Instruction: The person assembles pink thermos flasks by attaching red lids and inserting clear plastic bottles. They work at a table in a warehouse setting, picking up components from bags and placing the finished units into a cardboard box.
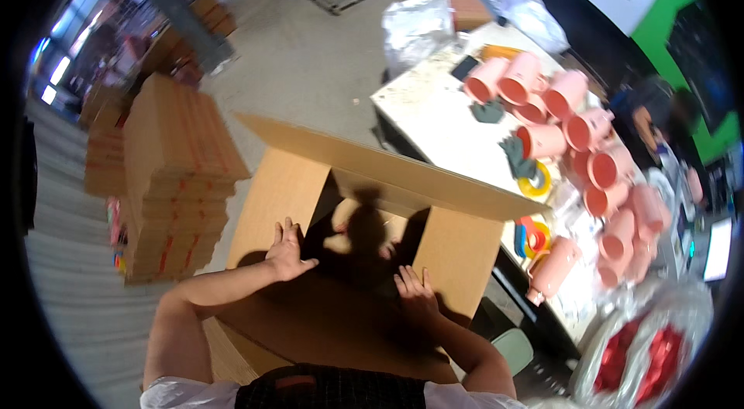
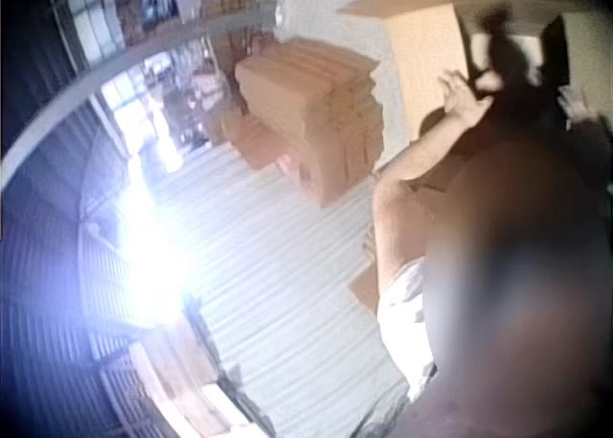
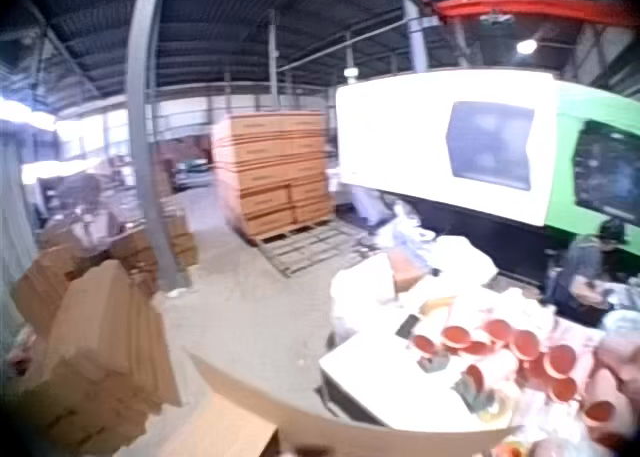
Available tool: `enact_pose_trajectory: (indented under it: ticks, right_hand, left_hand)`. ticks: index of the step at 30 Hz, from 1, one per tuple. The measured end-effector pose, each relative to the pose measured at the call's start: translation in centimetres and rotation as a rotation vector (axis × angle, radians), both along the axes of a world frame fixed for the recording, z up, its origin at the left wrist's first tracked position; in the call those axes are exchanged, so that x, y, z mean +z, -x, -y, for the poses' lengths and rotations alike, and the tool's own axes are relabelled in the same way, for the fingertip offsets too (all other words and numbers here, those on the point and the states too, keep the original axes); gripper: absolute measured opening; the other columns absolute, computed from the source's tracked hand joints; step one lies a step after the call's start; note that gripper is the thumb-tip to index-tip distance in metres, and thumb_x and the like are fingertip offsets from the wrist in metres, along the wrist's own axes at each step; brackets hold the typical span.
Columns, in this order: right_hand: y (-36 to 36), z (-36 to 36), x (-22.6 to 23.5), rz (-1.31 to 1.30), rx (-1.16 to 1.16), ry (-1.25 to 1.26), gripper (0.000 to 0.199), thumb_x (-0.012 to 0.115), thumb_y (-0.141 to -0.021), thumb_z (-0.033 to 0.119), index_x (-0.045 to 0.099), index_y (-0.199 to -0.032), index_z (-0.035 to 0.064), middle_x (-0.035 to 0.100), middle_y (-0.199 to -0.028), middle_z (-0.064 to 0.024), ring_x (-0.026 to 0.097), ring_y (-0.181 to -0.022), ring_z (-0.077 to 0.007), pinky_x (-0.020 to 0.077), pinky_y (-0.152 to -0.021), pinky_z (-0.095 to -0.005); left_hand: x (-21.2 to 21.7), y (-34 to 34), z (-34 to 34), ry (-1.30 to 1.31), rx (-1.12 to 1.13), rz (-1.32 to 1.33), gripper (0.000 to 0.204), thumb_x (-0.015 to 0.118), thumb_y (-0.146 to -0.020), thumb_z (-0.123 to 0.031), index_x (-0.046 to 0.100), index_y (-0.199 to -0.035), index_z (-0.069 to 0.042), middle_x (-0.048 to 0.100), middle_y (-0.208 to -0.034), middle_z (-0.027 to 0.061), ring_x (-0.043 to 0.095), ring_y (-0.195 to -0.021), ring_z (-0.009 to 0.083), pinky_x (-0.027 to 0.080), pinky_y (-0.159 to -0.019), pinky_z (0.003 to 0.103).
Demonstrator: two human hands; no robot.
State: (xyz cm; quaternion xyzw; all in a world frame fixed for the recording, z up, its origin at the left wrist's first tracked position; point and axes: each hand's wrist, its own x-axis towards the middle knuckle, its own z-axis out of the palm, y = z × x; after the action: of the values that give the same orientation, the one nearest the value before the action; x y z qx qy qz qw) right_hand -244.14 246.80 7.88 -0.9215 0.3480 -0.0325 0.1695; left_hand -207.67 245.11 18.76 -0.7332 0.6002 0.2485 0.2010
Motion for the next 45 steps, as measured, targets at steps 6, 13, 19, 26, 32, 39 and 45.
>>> enact_pose_trajectory:
  ticks: [6,13,19,26,32,39,45]
  right_hand:
    - [0.3,1.4,-0.7,-0.019,-0.031,-0.091,0.069,0.063,-0.088,0.035,0.047,-0.145,0.0003,0.039,-0.156,-0.0204,0.033,-0.148,-0.0334,0.0205,-0.123,-0.0551]
    - [-2.8,16.7,18.3,0.479,-0.402,0.008,0.074,0.075,-0.077,0.042,0.053,-0.134,0.0008,0.049,-0.138,-0.0239,0.043,-0.134,-0.0334,0.026,-0.116,-0.0498]
    - [-0.5,11.5,19.9,0.079,-0.522,-0.014,0.055,0.076,-0.08,0.05,0.067,-0.101,0.0007,0.068,-0.093,-0.0196,0.068,-0.085,-0.036,0.0552,-0.076,-0.0453]
    - [14.7,16.3,6.8,0.502,-1.339,-0.257,0.028,0.066,-0.094,0.017,0.067,-0.115,-0.0006,0.07,-0.11,-0.0219,0.068,-0.1,-0.0363,0.0532,-0.086,-0.0417]
    - [29.4,17.9,-17.6,-0.383,-1.479,-0.018,0.047,0.08,-0.08,0.031,0.059,-0.109,-0.0006,0.068,-0.104,-0.0248,0.066,-0.1,-0.0413,0.0501,-0.094,-0.0467]
    - [20.8,18.2,-0.4,0.241,-1.335,0.188,0.039,0.064,-0.096,0.029,0.062,-0.113,-0.0054,0.067,-0.097,-0.0228,0.063,-0.089,-0.0364,0.0483,-0.088,-0.0451]
    - [4.0,8.1,14.0,0.788,-0.578,-0.435,0.065,0.062,-0.093,0.059,0.07,-0.116,-0.0007,0.072,-0.098,-0.0128,0.068,-0.089,-0.0243,0.0527,-0.08,-0.0427]
  left_hand:
    - [11.5,1.9,-4.3,-0.008,-0.486,-0.529,0.06,0.066,-0.09,-0.034,0.052,-0.14,-0.004,0.063,-0.132,0.0206,0.061,-0.119,0.0413,0.049,-0.101,0.05]
    - [6.7,5.7,2.8,0.5,-0.591,-0.284,0.074,0.074,-0.079,-0.04,0.053,-0.136,0.002,0.055,-0.142,0.0178,0.045,-0.138,0.0346,0.029,-0.118,0.056]
    - [-5.6,5.3,0.5,1.044,-0.924,-0.202,0.063,0.07,-0.084,-0.048,0.061,-0.124,0.0,0.049,-0.147,0.0179,0.038,-0.142,0.0388,0.025,-0.118,0.064]
    - [-3.6,5.8,-1.8,0.57,-0.25,-0.184,0.099,0.085,-0.069,-0.041,0.037,-0.147,-0.002,0.036,-0.157,0.0224,0.029,-0.148,0.0438,0.019,-0.119,0.065]
    - [-5.0,2.5,-4.8,0.611,-0.121,0.045,0.092,0.073,-0.074,-0.01,0.027,-0.153,-0.002,0.029,-0.161,0.0245,0.023,-0.151,0.043,0.016,-0.124,0.057]
    - [-6.3,2.5,-5.9,0.516,0.028,-0.13,0.087,0.073,-0.078,-0.014,0.032,-0.151,0.005,0.033,-0.156,0.0311,0.028,-0.147,0.0484,0.022,-0.122,0.055]
    - [-6.1,2.3,-4.3,0.558,0.081,-0.21,0.082,0.076,-0.079,-0.022,0.039,-0.149,-0.002,0.037,-0.158,0.0193,0.029,-0.15,0.0364,0.025,-0.121,0.052]
